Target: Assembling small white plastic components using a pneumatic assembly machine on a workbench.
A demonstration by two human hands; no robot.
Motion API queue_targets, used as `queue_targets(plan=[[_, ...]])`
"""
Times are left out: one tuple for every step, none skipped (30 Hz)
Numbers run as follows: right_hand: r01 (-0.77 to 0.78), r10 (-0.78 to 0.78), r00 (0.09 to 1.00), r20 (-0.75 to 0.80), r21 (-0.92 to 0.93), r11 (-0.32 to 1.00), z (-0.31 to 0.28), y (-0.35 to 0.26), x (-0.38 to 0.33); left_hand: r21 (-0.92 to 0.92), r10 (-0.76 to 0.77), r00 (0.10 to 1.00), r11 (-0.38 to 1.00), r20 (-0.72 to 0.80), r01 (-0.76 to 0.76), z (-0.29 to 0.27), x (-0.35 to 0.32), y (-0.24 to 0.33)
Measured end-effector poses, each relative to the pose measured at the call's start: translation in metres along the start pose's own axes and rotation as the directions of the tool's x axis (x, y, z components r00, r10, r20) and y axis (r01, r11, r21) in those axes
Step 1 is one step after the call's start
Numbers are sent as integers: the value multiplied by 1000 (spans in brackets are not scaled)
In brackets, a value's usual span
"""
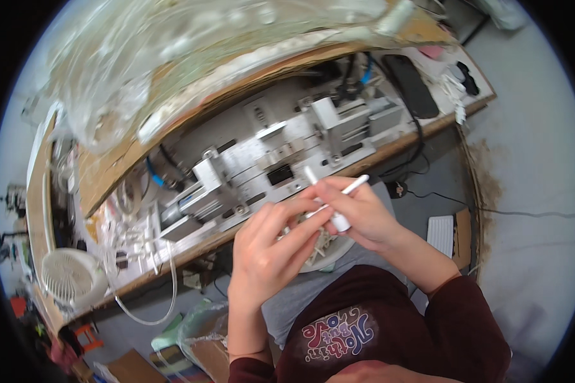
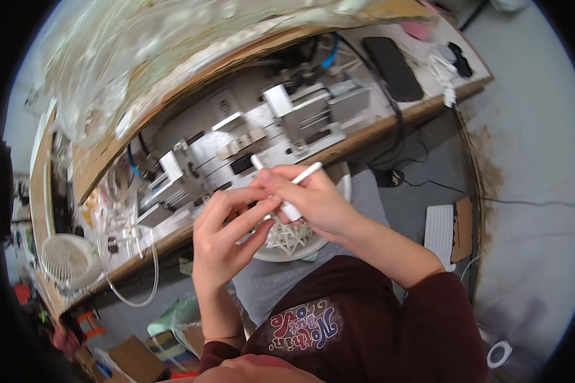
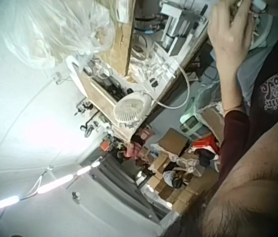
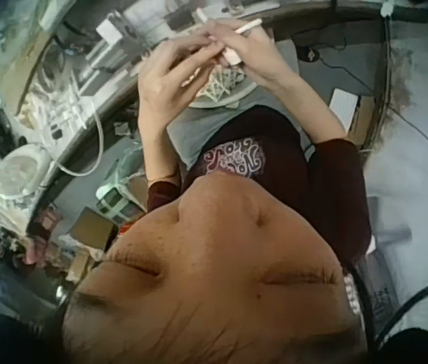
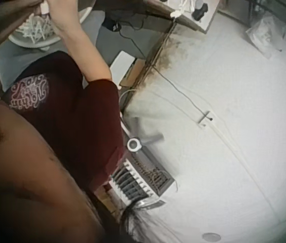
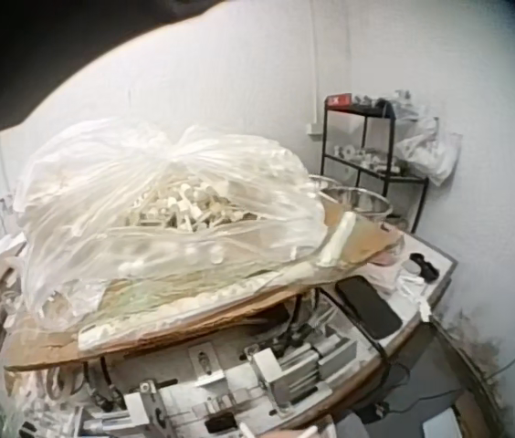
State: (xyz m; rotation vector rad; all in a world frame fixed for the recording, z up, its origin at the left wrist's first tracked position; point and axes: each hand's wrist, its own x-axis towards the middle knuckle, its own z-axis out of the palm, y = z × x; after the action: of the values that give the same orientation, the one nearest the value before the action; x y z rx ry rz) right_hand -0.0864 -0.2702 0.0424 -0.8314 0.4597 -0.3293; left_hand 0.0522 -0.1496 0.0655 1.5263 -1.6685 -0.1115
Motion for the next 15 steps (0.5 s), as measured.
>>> queue_targets(plan=[[-34, 34, 999, -3, -15, 999, 2, -1, 0, 26, 24, 1000, 999, 2, -24, 1, -2, -2], [-72, 72, 997, 1, -25, 997, 5, -2, 0, 59, 43, 999, 997, 4, -43, 1, -4, -2], [-109, 109, 994, 3, -35, 993, 5, -3, -1, 146, 103, 995, 984, -4, -101, 1, -5, -2], [-106, 106, 994, 36, -8, 994, 2, 0, -2, 166, 119, 993, 979, 27, -122, -2, -3, 0], [-104, 102, 992, 70, 18, 994, -3, 4, -1, 185, 134, 989, 972, 58, -142, -6, 1, 3], [-102, 97, 990, 104, 43, 994, -7, 6, -2, 204, 148, 985, 965, 88, -163, -7, 4, 4], [-117, 110, 989, 101, 67, 991, -4, 2, -4, 195, 166, 983, 964, 80, -179, -7, 6, 3], [-113, 106, 989, 98, 66, 991, -4, 3, -4, 201, 163, 982, 963, 96, -180, -8, 7, 3], [-110, 104, 990, 95, 64, 992, -4, 4, -4, 207, 160, 981, 962, 111, -180, -9, 9, 5], [-105, 100, 991, 87, 62, 992, -5, 5, -4, 208, 160, 979, 961, 126, -184, -10, 10, 6], [-106, 99, 990, 105, 63, 992, -6, 5, -5, 183, 152, 979, 967, 137, -175, -12, 12, 6], [-106, 98, 987, 124, 63, 992, -7, 4, -5, 159, 143, 979, 973, 147, -166, -15, 14, 7], [-112, 102, 984, 147, 62, 992, -6, 5, -5, 138, 129, 979, 979, 156, -151, -17, 14, 7], [-102, 92, 987, 132, 73, 992, -6, 4, -5, 108, 107, 988, 987, 111, -119, -17, 13, 6], [-93, 83, 990, 118, 84, 992, -5, 3, -5, 78, 82, 994, 993, 65, -87, -16, 11, 5]])
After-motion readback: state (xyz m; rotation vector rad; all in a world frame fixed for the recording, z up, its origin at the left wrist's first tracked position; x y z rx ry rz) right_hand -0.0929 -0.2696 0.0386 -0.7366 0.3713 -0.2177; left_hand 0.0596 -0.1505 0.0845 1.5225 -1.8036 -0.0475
